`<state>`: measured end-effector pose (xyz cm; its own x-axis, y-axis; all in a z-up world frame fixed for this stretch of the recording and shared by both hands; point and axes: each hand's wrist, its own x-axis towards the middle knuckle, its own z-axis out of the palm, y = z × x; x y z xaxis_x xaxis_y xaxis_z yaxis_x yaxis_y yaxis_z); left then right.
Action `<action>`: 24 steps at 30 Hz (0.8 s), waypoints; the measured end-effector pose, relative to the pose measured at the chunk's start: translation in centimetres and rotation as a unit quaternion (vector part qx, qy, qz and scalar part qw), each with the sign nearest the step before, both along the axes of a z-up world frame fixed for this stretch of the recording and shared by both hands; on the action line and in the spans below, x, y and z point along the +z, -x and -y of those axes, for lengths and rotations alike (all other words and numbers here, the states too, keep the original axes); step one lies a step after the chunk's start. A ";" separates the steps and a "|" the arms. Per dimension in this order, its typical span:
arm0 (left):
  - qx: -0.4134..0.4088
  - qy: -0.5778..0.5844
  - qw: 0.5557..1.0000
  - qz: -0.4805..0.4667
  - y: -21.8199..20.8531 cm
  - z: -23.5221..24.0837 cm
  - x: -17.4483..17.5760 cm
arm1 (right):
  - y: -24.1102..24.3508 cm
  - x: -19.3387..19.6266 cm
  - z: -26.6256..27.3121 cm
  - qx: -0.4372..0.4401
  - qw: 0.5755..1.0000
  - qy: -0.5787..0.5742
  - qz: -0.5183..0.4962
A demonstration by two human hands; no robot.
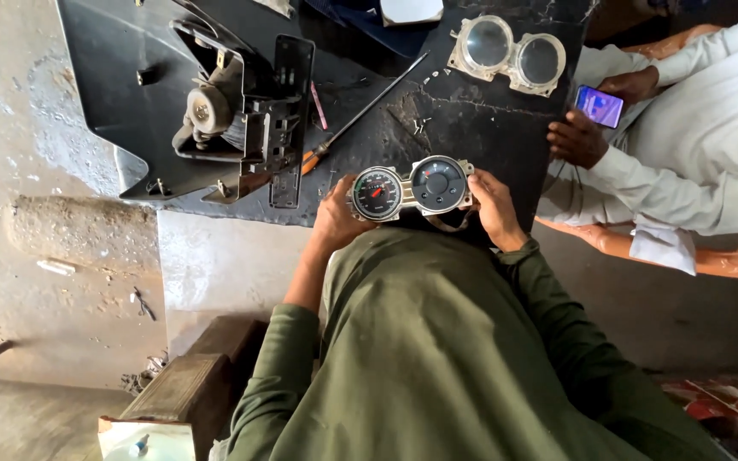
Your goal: The person sits at a workbench in a motorcycle repair shop and uses a screwdriver to unscrew fasteners on a motorcycle speedometer and instrument cluster. They then lift off the clear plastic lens cover, handle the gauge face and internal components, and reposition the cluster parts on the bench.
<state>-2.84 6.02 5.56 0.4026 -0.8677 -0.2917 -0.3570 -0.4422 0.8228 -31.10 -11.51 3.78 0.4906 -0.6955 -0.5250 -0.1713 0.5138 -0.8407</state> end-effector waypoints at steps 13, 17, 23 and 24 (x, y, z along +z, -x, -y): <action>-0.017 0.005 0.998 0.059 0.5 0.1 4.1 | -0.5 6.5 1.5 0.044 0.996 0.078 -0.016; -0.009 0.079 0.994 0.070 -0.1 0.2 6.7 | 0.1 7.1 2.2 0.064 0.991 0.111 0.036; -0.004 0.086 0.993 0.075 -0.9 0.2 9.5 | 0.0 9.9 2.2 0.087 0.982 0.065 0.155; 0.002 0.091 0.995 0.050 -1.0 0.1 9.8 | -0.2 10.9 2.1 0.097 0.980 0.074 0.157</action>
